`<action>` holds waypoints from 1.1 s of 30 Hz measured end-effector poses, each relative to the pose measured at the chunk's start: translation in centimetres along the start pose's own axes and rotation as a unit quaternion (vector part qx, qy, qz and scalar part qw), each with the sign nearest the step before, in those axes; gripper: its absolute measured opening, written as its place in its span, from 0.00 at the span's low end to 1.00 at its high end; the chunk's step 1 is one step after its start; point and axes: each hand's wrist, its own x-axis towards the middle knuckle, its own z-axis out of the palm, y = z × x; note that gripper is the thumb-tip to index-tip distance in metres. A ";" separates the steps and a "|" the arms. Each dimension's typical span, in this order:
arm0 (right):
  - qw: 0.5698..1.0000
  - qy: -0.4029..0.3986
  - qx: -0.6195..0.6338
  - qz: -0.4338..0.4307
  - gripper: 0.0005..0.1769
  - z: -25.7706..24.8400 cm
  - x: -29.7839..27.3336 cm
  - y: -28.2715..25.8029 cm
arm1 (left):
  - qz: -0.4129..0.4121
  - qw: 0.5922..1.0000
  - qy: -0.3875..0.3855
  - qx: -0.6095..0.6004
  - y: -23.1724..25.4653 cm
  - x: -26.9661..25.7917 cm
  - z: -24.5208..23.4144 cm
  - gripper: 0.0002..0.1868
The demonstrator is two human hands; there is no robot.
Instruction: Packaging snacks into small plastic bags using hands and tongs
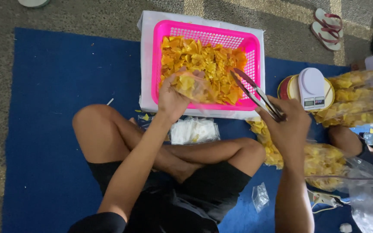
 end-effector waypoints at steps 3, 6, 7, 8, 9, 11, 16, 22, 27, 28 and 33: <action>0.995 -0.014 -0.095 -0.014 0.18 3.4 0.6 2.8 | -0.005 1.000 0.004 0.009 0.2 0.0 0.1 0.24; 0.985 -0.007 -0.164 -0.055 0.19 6.0 1.2 3.6 | -0.012 1.000 0.006 0.018 0.3 0.2 -0.4 0.24; 0.985 -0.006 -0.162 -0.056 0.19 6.5 1.5 3.7 | -0.010 1.000 0.006 0.019 0.3 0.2 -0.6 0.24; 0.986 -0.015 -0.162 -0.044 0.18 7.1 1.8 3.9 | -0.011 1.000 -0.005 0.024 0.3 0.3 -0.8 0.24; 0.986 -0.023 -0.162 -0.032 0.17 7.7 2.1 4.1 | -0.013 0.999 -0.016 0.029 0.2 0.3 -1.0 0.23; 0.988 -0.038 -0.152 -0.015 0.19 8.8 3.1 5.3 | -0.014 1.000 -0.014 0.025 0.2 0.3 -0.9 0.23; 0.990 -0.097 -0.099 0.028 0.23 9.5 4.8 5.7 | -0.016 0.999 -0.013 0.028 0.2 0.6 -1.0 0.23; 0.989 -0.124 -0.072 0.041 0.25 9.2 5.0 5.5 | -0.017 1.000 -0.009 0.024 0.2 0.2 -0.6 0.23; 0.987 -0.132 -0.057 0.066 0.23 8.4 3.9 5.4 | -0.013 1.000 -0.013 0.020 0.0 0.0 -0.2 0.23; 0.987 -0.133 -0.057 0.066 0.23 8.3 3.6 5.5 | -0.013 1.000 -0.012 0.020 0.1 0.1 -0.2 0.23; 0.987 -0.142 -0.033 0.067 0.20 7.1 2.5 5.3 | -0.018 1.000 0.006 0.017 0.2 -0.1 -0.1 0.25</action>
